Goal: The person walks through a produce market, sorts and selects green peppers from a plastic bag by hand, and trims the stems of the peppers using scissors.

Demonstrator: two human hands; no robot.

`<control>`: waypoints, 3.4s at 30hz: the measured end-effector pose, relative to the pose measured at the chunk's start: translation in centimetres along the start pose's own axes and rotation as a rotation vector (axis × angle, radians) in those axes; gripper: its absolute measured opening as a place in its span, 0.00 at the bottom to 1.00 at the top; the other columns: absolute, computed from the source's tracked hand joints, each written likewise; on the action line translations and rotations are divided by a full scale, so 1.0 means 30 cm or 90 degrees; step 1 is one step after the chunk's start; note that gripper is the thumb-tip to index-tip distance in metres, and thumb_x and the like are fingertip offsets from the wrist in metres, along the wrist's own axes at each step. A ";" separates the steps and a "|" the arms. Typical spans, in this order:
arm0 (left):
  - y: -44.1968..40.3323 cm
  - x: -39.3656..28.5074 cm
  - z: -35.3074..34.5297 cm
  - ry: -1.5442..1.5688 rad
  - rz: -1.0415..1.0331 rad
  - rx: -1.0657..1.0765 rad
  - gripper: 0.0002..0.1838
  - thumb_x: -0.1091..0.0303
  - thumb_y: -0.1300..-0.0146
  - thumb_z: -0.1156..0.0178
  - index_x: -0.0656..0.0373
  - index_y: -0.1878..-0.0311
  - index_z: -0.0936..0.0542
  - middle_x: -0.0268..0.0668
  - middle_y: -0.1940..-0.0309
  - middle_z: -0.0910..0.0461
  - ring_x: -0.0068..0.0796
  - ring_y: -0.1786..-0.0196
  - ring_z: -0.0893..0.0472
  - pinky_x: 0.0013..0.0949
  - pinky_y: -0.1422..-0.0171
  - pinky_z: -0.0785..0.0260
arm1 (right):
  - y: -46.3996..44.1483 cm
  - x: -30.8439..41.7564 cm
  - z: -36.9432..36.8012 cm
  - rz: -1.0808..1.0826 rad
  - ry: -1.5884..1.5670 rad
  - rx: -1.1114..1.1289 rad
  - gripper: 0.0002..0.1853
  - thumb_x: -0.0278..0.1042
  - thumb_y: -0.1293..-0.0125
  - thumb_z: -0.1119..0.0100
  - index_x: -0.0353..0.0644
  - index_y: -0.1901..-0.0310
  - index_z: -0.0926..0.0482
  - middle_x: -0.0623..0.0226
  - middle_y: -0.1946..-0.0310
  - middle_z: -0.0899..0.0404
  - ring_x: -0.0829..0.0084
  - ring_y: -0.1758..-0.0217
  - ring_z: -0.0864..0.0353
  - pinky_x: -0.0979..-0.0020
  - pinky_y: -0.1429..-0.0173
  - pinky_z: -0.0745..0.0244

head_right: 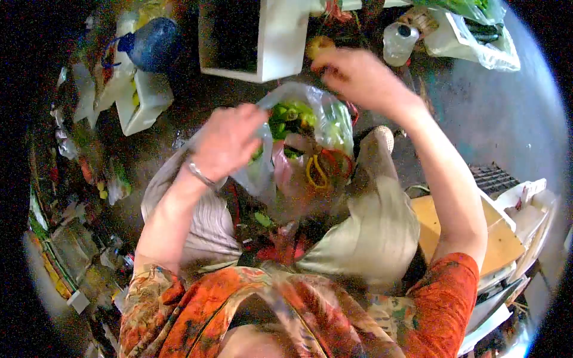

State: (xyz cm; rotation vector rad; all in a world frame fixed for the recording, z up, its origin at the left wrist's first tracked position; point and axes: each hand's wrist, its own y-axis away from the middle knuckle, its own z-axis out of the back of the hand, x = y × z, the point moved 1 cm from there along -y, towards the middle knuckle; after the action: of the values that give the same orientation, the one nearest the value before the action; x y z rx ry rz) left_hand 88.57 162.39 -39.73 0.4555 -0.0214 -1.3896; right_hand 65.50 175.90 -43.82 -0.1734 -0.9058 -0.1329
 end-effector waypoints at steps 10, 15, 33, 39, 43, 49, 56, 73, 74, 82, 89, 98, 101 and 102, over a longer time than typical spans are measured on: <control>0.233 0.002 -0.149 -0.167 -0.149 0.146 0.19 0.74 0.52 0.42 0.53 0.53 0.23 0.37 0.61 0.23 0.38 0.48 0.26 0.63 0.29 0.56 | 0.175 -0.088 -0.601 -0.193 0.211 0.657 0.18 0.30 0.44 0.48 0.47 0.50 0.22 0.53 0.62 0.19 0.53 0.56 0.19 0.58 0.55 0.24; 0.274 0.063 -0.120 -0.160 -0.087 0.248 0.11 0.75 0.50 0.45 0.54 0.63 0.19 0.39 0.68 0.19 0.38 0.55 0.22 0.57 0.28 0.55 | 0.299 -0.137 -0.704 -0.394 0.285 0.550 0.25 0.39 0.45 0.41 0.49 0.43 0.27 0.56 0.55 0.19 0.56 0.49 0.20 0.57 0.49 0.26; 0.357 0.141 -0.038 -0.115 -0.058 0.064 0.06 0.73 0.53 0.42 0.53 0.79 0.18 0.38 0.78 0.19 0.35 0.64 0.20 0.40 0.45 0.42 | 0.338 -0.098 -0.724 -0.461 0.388 0.527 0.26 0.49 0.40 0.47 0.51 0.41 0.30 0.59 0.54 0.19 0.58 0.48 0.21 0.50 0.44 0.35; 0.352 0.134 -0.041 -0.095 -0.051 0.035 0.05 0.72 0.53 0.42 0.52 0.79 0.18 0.37 0.78 0.19 0.35 0.64 0.20 0.40 0.47 0.41 | 0.290 -0.093 -0.586 -0.309 0.276 0.589 0.16 0.43 0.37 0.45 0.52 0.49 0.21 0.64 0.55 0.18 0.62 0.51 0.20 0.65 0.49 0.25; 0.355 0.131 -0.038 -0.117 -0.053 0.052 0.07 0.72 0.52 0.43 0.51 0.79 0.18 0.37 0.78 0.19 0.35 0.64 0.20 0.40 0.47 0.41 | 0.258 -0.100 -0.386 -0.426 -0.023 0.318 0.12 0.35 0.36 0.43 0.46 0.52 0.21 0.70 0.74 0.22 0.80 0.72 0.27 0.74 0.67 0.31; 0.347 0.135 -0.029 -0.074 -0.056 0.052 0.07 0.73 0.52 0.45 0.52 0.79 0.18 0.39 0.78 0.20 0.39 0.64 0.21 0.41 0.46 0.41 | 0.270 -0.315 -0.356 -0.706 -0.444 -0.134 0.10 0.43 0.29 0.49 0.49 0.67 0.30 0.78 0.83 0.39 0.83 0.84 0.42 0.75 0.77 0.43; 0.328 0.133 -0.015 -0.075 -0.064 0.114 0.06 0.73 0.52 0.44 0.53 0.78 0.19 0.39 0.76 0.20 0.38 0.61 0.22 0.41 0.44 0.40 | 0.209 -0.424 -0.404 -0.819 -0.597 -0.257 0.07 0.42 0.31 0.47 0.50 0.59 0.25 0.73 0.78 0.28 0.78 0.82 0.32 0.73 0.70 0.28; 0.335 0.144 0.035 -0.025 -0.018 0.061 0.07 0.71 0.47 0.45 0.52 0.76 0.18 0.39 0.77 0.19 0.37 0.68 0.19 0.34 0.51 0.39 | 0.267 -0.105 -0.585 -0.437 0.472 0.520 0.28 0.32 0.39 0.49 0.39 0.36 0.37 0.49 0.50 0.23 0.55 0.52 0.20 0.57 0.50 0.25; 0.340 0.140 0.029 -0.022 -0.018 0.058 0.07 0.71 0.47 0.45 0.52 0.76 0.18 0.39 0.77 0.19 0.37 0.68 0.19 0.34 0.51 0.39 | 0.245 -0.125 -0.504 -0.514 0.489 0.420 0.31 0.33 0.40 0.47 0.38 0.34 0.39 0.47 0.51 0.22 0.54 0.52 0.20 0.56 0.51 0.24; 0.351 0.115 0.005 -0.044 -0.023 0.039 0.07 0.72 0.52 0.43 0.49 0.79 0.19 0.37 0.78 0.20 0.33 0.71 0.20 0.34 0.54 0.41 | 0.270 -0.251 -0.358 -0.470 0.467 0.331 0.22 0.39 0.40 0.48 0.47 0.43 0.27 0.49 0.57 0.20 0.50 0.54 0.20 0.53 0.49 0.26; 0.340 0.113 0.006 -0.068 -0.043 0.017 0.05 0.73 0.53 0.42 0.50 0.78 0.19 0.36 0.80 0.20 0.34 0.71 0.20 0.35 0.53 0.41 | 0.274 -0.226 -0.691 -0.480 0.319 0.372 0.27 0.43 0.41 0.45 0.48 0.39 0.33 0.46 0.55 0.21 0.48 0.50 0.22 0.52 0.47 0.27; 0.320 0.084 -0.011 -0.097 -0.026 0.037 0.05 0.74 0.53 0.42 0.52 0.76 0.18 0.35 0.77 0.19 0.33 0.66 0.18 0.36 0.52 0.39 | 0.325 0.015 -0.926 -0.476 0.253 0.262 0.58 0.21 0.57 0.29 0.51 0.27 0.58 0.50 0.47 0.36 0.51 0.41 0.35 0.62 0.45 0.24; 0.317 0.076 -0.015 -0.071 -0.073 0.031 0.03 0.74 0.49 0.45 0.56 0.72 0.22 0.39 0.82 0.21 0.38 0.72 0.19 0.42 0.52 0.37 | 0.294 0.118 -0.978 -0.334 0.166 0.239 0.45 0.33 0.50 0.31 0.46 0.31 0.45 0.47 0.43 0.37 0.50 0.44 0.34 0.56 0.42 0.33; 0.316 0.071 -0.012 -0.054 -0.064 0.042 0.03 0.74 0.49 0.45 0.56 0.72 0.22 0.39 0.82 0.21 0.38 0.73 0.19 0.42 0.52 0.37 | 0.294 0.146 -0.992 -0.293 0.069 0.133 0.41 0.36 0.48 0.32 0.45 0.33 0.41 0.46 0.44 0.34 0.49 0.47 0.31 0.55 0.43 0.33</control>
State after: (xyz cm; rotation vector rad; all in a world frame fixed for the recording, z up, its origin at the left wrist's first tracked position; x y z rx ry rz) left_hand 98.01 161.49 -37.53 0.4572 -0.1156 -1.5093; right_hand 92.73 178.23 -59.15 0.2382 -0.8327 -0.4678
